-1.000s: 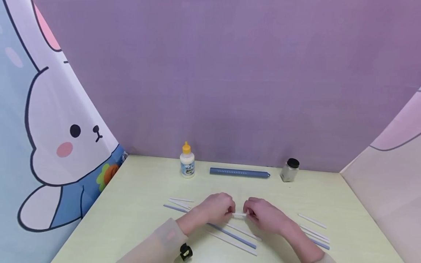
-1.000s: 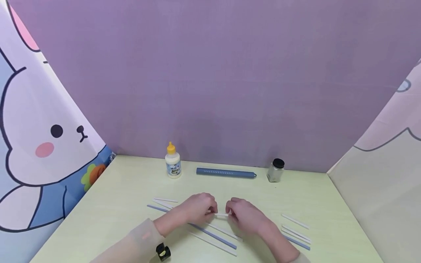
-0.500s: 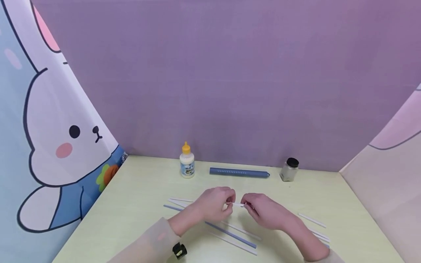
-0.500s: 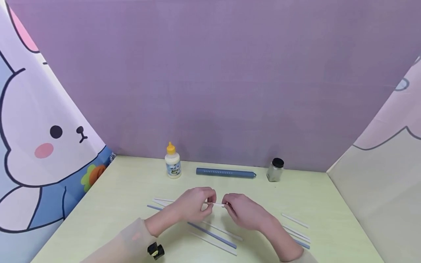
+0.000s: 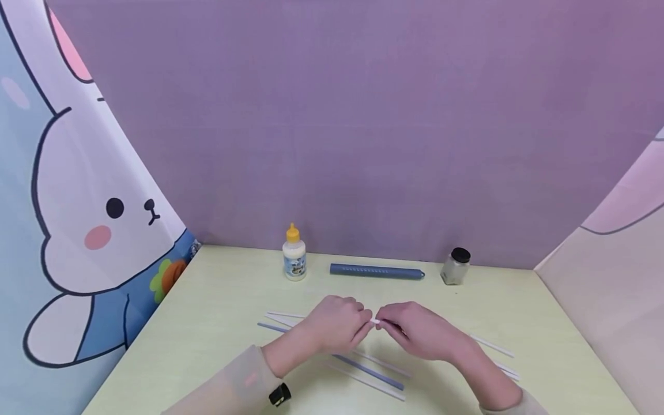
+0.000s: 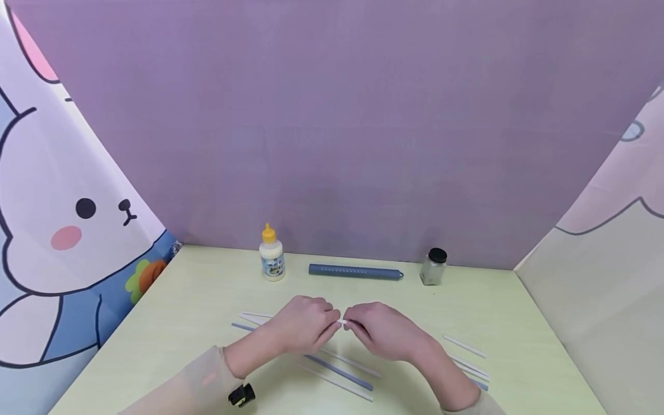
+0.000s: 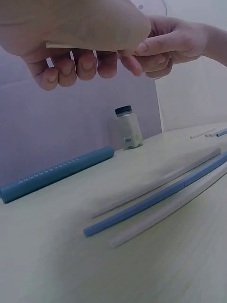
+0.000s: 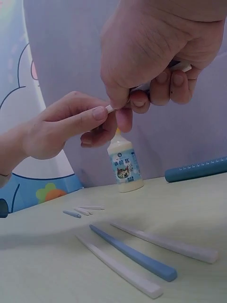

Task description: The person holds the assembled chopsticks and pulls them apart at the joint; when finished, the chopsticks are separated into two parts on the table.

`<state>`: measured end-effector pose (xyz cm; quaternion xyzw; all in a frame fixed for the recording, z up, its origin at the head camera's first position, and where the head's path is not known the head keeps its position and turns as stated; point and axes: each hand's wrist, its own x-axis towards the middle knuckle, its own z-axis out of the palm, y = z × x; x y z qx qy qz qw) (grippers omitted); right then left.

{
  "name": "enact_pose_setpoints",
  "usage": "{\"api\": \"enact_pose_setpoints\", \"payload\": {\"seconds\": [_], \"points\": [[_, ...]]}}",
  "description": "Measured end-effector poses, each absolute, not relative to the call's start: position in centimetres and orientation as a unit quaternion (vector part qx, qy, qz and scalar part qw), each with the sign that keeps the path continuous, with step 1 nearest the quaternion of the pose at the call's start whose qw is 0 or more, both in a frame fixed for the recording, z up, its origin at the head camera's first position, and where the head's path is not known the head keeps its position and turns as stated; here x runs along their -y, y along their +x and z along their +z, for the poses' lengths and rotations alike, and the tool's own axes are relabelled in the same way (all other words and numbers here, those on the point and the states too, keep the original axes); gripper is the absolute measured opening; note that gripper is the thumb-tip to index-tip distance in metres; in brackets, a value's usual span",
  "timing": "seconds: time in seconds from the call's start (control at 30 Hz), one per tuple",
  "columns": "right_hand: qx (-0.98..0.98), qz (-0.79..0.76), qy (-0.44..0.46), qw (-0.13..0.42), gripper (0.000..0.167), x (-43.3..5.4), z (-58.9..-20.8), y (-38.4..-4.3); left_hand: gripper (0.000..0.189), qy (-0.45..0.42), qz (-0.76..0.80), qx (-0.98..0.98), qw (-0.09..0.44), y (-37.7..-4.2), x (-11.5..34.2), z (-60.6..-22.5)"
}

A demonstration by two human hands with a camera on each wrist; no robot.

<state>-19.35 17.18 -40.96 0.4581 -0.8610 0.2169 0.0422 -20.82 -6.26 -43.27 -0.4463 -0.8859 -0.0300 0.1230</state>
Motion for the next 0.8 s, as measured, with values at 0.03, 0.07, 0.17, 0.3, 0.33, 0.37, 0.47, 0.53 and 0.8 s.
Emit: {"api": "enact_pose_setpoints", "payload": {"seconds": [0.03, 0.07, 0.17, 0.3, 0.33, 0.37, 0.47, 0.53, 0.8], "points": [[0.86, 0.216, 0.46, 0.044, 0.02, -17.2, -40.9, -19.3, 0.037, -0.448, -0.032, 0.886, 0.118, -20.8, 6.2, -43.1], [0.86, 0.215, 0.461, 0.046, 0.02, -17.2, -40.9, -19.2, 0.038, -0.449, -0.042, 0.886, 0.109, -20.7, 6.2, -43.0], [0.858, 0.215, 0.463, 0.049, 0.023, -17.3, -40.8, -19.1, 0.038, -0.448, -0.093, 0.887, 0.064, -20.5, 6.2, -42.8], [0.861, 0.217, 0.459, 0.031, 0.025, -17.4, -40.8, -19.2, 0.038, -0.434, -0.124, 0.892, 0.026, -20.3, 6.1, -43.0], [0.863, 0.216, 0.456, 0.027, 0.025, -17.4, -40.8, -19.2, 0.038, -0.425, -0.121, 0.896, 0.028, -20.2, 6.0, -43.2], [0.866, 0.214, 0.452, 0.021, 0.024, -17.4, -40.9, -19.2, 0.038, -0.414, -0.114, 0.902, 0.033, -20.1, 5.9, -43.4], [0.874, 0.208, 0.438, 0.008, 0.023, -17.5, -41.0, -19.2, 0.038, -0.385, -0.094, 0.917, 0.049, -19.5, 5.6, -43.6], [0.877, 0.203, 0.435, 0.008, 0.021, -17.7, -41.1, -19.2, 0.038, -0.377, -0.082, 0.921, 0.063, -19.2, 5.4, -43.7], [0.848, 0.223, 0.481, -0.01, 0.033, -18.3, -41.1, -19.0, 0.039, -0.449, -0.03, 0.886, 0.11, -19.5, 6.0, -44.0]]}}
